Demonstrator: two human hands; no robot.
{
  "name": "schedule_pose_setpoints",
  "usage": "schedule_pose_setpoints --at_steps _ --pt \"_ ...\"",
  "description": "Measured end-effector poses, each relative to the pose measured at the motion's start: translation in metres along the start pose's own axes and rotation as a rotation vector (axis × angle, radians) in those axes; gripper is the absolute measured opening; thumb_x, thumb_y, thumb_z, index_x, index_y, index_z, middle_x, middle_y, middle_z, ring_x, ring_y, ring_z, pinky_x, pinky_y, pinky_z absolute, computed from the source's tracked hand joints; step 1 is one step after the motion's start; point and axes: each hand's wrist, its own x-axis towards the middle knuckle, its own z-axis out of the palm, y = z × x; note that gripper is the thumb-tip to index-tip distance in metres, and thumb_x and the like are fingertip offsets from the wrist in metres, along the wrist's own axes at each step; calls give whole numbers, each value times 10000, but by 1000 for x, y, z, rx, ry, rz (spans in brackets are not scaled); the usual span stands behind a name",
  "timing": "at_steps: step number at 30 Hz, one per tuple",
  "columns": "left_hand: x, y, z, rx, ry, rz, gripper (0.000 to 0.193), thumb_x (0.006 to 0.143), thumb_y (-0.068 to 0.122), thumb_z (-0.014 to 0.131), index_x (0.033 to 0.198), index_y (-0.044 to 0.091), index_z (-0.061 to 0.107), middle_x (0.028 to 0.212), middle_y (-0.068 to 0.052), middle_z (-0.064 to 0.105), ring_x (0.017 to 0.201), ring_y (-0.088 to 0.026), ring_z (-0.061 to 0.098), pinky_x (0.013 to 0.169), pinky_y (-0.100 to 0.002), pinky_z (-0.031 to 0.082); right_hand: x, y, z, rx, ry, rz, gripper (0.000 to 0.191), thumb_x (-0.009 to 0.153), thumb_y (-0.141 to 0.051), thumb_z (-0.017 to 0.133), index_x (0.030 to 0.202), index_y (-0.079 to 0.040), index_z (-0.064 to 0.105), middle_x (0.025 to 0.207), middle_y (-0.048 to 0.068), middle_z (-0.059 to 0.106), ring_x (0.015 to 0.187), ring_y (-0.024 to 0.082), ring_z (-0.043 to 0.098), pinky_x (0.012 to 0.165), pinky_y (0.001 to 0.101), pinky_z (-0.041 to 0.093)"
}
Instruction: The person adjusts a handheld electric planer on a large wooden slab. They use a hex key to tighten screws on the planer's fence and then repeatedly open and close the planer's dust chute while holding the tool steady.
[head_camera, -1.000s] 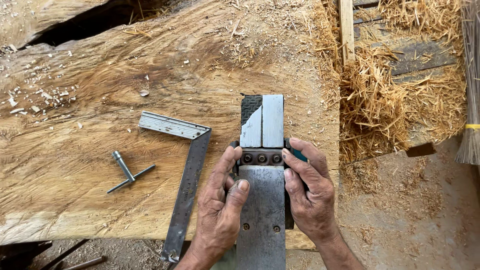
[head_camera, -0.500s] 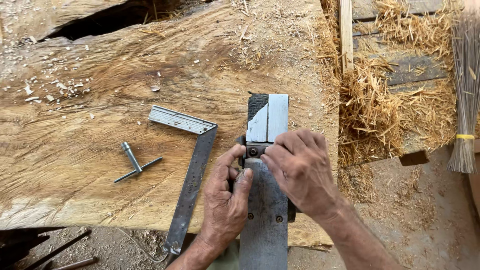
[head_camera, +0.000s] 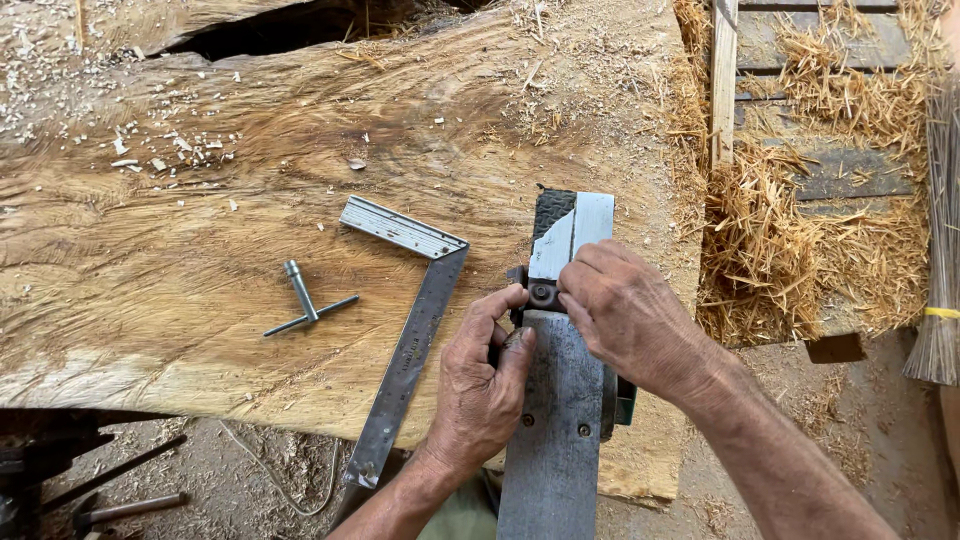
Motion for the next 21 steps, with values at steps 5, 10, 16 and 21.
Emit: schedule_pose_setpoints --at_steps 5,10,16,21 --pt "-1 -2 0 -64 -29 -119 384 953 54 679 1333 68 624 862 3 560 692 -103 492 563 -272 471 -2 7 8 -128 -36 -24 97 921 -143 719 894 -63 671 819 70 620 790 205 610 750 361 561" --pt "2 -21 -30 50 91 135 277 1012 48 645 1289 45 637 1134 -47 640 947 -142 624 789 -270 583 -4 12 20 -163 -54 -17 77 893 -133 708 860 -75 671 797 53 620 776 178 603 758 341 567" --pt "9 -71 -148 1292 -29 1 191 977 220 649 1112 91 691 949 -119 627 885 -251 603 726 -400 550 -1 25 21 -74 -112 -24 97 906 -143 697 831 -86 677 767 37 613 746 166 593 745 312 559" --pt "12 -86 -172 1377 -112 102 172 1037 195 592 1134 80 674 913 -98 623 861 -231 602 728 -412 545 1 23 13 -37 -125 -46 83 904 -165 708 870 -90 696 774 32 612 758 171 589 754 314 555"
